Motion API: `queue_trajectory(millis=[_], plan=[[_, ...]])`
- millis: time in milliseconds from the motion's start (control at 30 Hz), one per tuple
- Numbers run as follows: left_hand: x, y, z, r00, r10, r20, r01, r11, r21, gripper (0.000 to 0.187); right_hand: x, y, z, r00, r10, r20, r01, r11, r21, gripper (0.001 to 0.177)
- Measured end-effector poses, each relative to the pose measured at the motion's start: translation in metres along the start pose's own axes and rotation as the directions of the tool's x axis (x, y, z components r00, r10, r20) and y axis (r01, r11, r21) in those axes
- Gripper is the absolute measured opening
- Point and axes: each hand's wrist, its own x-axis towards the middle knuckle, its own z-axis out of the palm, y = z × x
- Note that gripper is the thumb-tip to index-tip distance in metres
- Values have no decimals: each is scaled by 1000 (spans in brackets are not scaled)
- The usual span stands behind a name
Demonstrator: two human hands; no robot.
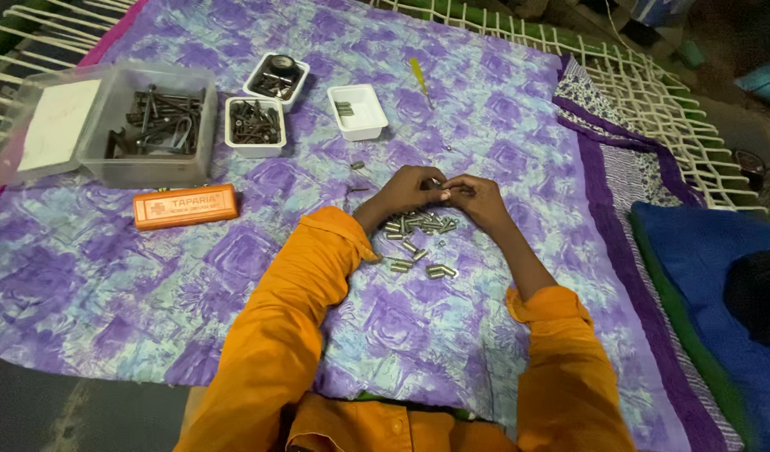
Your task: The person assembles small metal lock cylinders by hand, inserting pins and springs into each cylinder and placing finished units into a white container. The person handles multiple cylinders one at a time, repeatedly picking up components and assembling them on a patterned cloth surface.
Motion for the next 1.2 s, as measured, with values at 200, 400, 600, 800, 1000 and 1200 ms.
queue_trajectory(millis=[200, 400, 600, 800, 1000, 1200], plan=[[4, -16, 5, 999, 21, -37, -21, 1000, 13, 23, 6, 16, 1, 995, 98, -12, -89, 947, 310, 16], [6, -18, 5, 997, 78, -4, -77, 989, 126, 24, 7, 19, 2, 994, 93, -54, -70, 941, 330, 14], [6, -28, -1, 993, -108, -50, 104, 993, -61, 22, 4, 9, -1, 990, 127, -53, -104, 941, 322, 15], [13, -62, 12, 969, -235, -81, 173, 870, -462, 19, 4, 11, -2, 991, 92, 93, -104, 986, 130, 15], [17, -88, 14, 959, -259, -118, 114, 729, -675, 22, 5, 16, 0, 992, 38, -124, -53, 991, -121, 19], [20, -96, 18, 950, -282, -132, 129, 744, -656, 21, 2, 0, 0, 996, -64, 60, 77, 962, -261, 24]])
